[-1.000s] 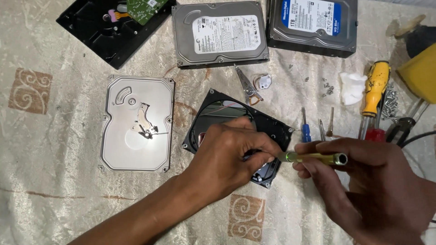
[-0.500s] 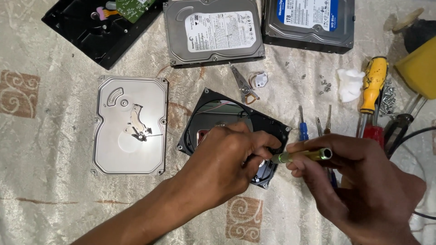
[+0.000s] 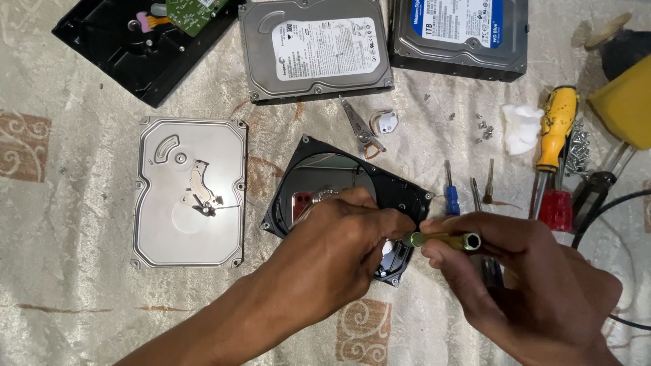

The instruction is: Disassembling hard disk drives to access internal components using a screwdriver and cleaning parts with a sponge.

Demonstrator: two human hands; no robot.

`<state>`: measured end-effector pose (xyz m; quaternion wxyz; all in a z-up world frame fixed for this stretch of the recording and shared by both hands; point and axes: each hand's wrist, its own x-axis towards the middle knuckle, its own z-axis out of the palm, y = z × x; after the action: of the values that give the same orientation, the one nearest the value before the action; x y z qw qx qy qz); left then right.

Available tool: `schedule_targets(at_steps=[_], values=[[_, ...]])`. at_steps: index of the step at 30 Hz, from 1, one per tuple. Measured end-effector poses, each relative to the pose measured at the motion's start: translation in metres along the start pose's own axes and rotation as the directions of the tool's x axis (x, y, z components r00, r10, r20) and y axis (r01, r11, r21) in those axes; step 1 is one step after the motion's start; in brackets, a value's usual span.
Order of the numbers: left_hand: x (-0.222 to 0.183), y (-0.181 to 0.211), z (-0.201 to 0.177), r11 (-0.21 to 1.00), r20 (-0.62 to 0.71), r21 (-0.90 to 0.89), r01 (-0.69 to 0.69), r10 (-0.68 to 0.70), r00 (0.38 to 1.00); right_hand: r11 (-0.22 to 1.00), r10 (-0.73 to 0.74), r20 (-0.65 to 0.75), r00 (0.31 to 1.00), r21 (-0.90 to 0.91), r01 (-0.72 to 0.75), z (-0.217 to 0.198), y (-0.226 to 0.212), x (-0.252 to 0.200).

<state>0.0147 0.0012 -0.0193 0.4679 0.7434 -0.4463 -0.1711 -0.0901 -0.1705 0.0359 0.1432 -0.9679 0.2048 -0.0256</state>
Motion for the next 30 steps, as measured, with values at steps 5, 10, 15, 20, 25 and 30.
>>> schedule_targets(at_steps=[5, 10, 15, 20, 25, 30], values=[[-0.001, -0.001, -0.001, 0.999, -0.001, -0.001, -0.043, 0.043, 0.999, 0.986, -0.158, -0.099, 0.983, 0.047, 0.163, 0.002, -0.002, -0.010], [-0.001, -0.003, -0.003, 0.997, 0.016, -0.021, -0.068, 0.069, 0.998, 0.959, 0.261, 0.164, 0.951, -0.153, -0.237, 0.004, -0.005, 0.000], [-0.001, -0.005, -0.005, 0.995, 0.013, -0.031, -0.099, 0.100, 0.995, 0.996, 0.079, 0.066, 0.995, -0.053, -0.076, -0.001, -0.017, -0.001], [-0.002, -0.008, -0.007, 0.990, 0.025, -0.048, -0.136, 0.137, 0.990, 0.926, 0.344, 0.156, 0.926, -0.222, -0.307, -0.002, -0.025, -0.001], [-0.004, -0.002, -0.013, 0.996, 0.116, 0.001, -0.093, 0.092, 0.989, 0.959, 0.216, 0.240, 0.946, -0.233, -0.160, 0.001, -0.011, 0.000], [-0.006, -0.002, -0.009, 0.989, 0.106, 0.076, -0.125, 0.117, 0.987, 0.919, 0.329, 0.430, 0.841, -0.352, -0.180, -0.007, -0.012, 0.012]])
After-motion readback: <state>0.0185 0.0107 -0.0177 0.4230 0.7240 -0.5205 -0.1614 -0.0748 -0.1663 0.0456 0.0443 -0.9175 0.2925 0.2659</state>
